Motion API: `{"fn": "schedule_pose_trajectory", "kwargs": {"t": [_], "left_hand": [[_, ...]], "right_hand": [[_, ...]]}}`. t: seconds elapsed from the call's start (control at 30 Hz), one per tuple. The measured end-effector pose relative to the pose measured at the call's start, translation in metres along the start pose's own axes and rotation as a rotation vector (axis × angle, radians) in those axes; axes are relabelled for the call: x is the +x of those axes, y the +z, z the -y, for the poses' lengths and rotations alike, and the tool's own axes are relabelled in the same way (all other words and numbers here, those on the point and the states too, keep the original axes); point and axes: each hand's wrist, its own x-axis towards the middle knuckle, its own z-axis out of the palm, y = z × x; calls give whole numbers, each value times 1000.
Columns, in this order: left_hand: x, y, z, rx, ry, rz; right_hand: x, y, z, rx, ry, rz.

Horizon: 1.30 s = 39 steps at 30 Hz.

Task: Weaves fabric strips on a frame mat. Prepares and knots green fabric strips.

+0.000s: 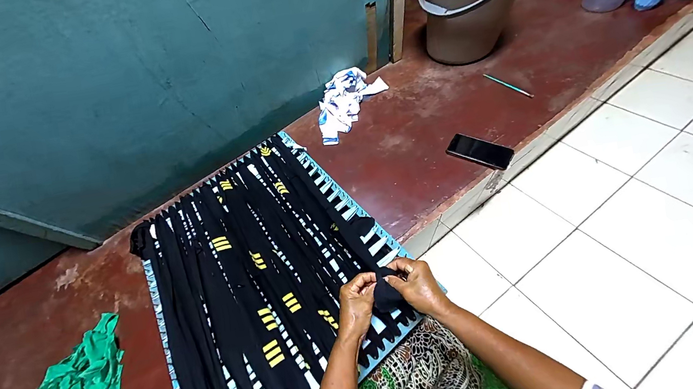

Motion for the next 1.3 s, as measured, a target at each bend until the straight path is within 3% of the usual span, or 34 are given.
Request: {"fn": "schedule_pose_trajectory", "kwargs": {"t": [0.23,0.5,0.67,0.8,0.97,1.1,1.3], "left_hand": [[1,-7,-5,161,6,47],[-2,17,-3,-17,-141,-278],[-9,31,-6,-163,-75,-423],[-13,22,2,-245,27,-273],[-5,5,-14,-506,-251,-158],[5,-9,-28,-361,-452,-23],[13,-19,-29,-213,-509,142]], "right_hand": [[5,2,-3,19,-95,39],[-6,9,-15,226,-169,-133],[-8,6,-6,325,-3,-126],[-2,0,-6,336,42,-60],[3,-4,-11,319,-43,46],[8,-12,-12,284,-68,114],[13,-16,-17,232,-172,162]]}}
